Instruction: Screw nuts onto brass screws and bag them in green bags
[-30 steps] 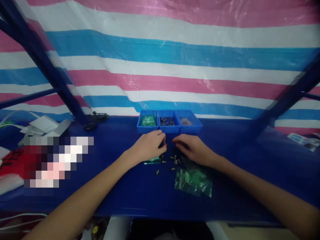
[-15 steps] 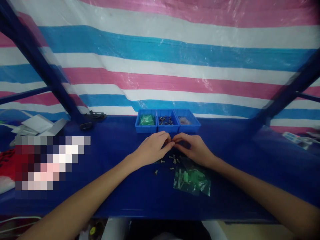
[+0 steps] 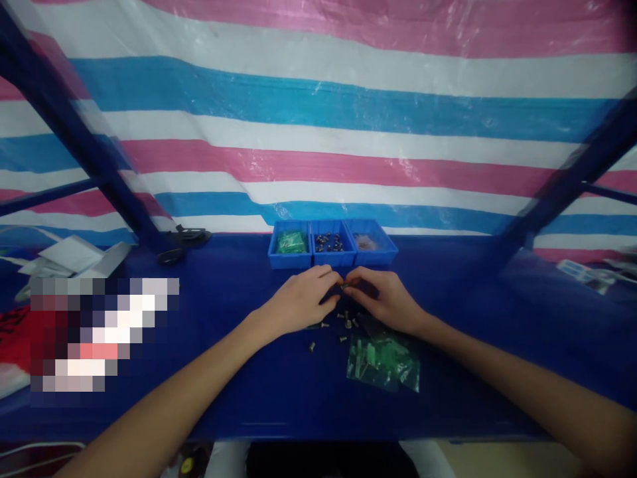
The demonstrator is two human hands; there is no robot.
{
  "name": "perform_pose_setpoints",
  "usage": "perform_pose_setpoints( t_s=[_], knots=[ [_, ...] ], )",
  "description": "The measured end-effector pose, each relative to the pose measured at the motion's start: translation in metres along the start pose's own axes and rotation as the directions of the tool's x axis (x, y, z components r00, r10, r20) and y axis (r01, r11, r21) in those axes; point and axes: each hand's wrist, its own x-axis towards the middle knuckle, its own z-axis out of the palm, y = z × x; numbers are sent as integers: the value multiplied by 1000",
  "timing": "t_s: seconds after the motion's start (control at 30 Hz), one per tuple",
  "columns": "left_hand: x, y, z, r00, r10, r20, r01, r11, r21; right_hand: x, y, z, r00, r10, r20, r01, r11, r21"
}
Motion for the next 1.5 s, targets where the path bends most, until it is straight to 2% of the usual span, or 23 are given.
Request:
perform_pose_setpoints(
  t_s=[0.13, 0.3, 0.57, 0.73, 0.87, 1.07, 1.27, 1.4, 1.5],
  knots=[
    [0, 0, 0, 999, 45, 8, -45, 990, 131, -1, -1, 1, 1000, -16, 8, 16, 1000, -11],
    [1, 2, 1, 998, 60, 15, -61, 978, 199, -2, 3, 2, 997, -74, 11, 75, 991, -114],
    [-1, 3, 6, 999, 46, 19, -49, 977, 206, -2, 7, 1, 988, -130, 89, 145, 970, -195],
    [-1, 6, 3, 1000, 30, -9, -28, 985, 169, -3, 6, 1, 979, -156, 127, 183, 955, -232],
    [-1, 8, -1, 997, 23, -79, -16, 996, 89, -3, 2, 2, 985, -152, 84, 168, 958, -233],
    [-1, 8, 0, 995, 60, -75, -52, 994, 98, -4, -2, 3, 987, -150, 55, 158, 963, -218],
    [0, 7, 2, 997, 36, -63, -27, 990, 139, -3, 0, 2, 990, -94, -108, 77, 985, -155],
    [0, 5, 5, 997, 21, -72, -12, 992, 127, -3, 4, 1, 983, -177, -57, 165, 971, -174],
    [0, 5, 6, 998, 14, -65, -7, 995, 102, -2, 6, 2, 983, -177, -46, 165, 967, -196]
  ],
)
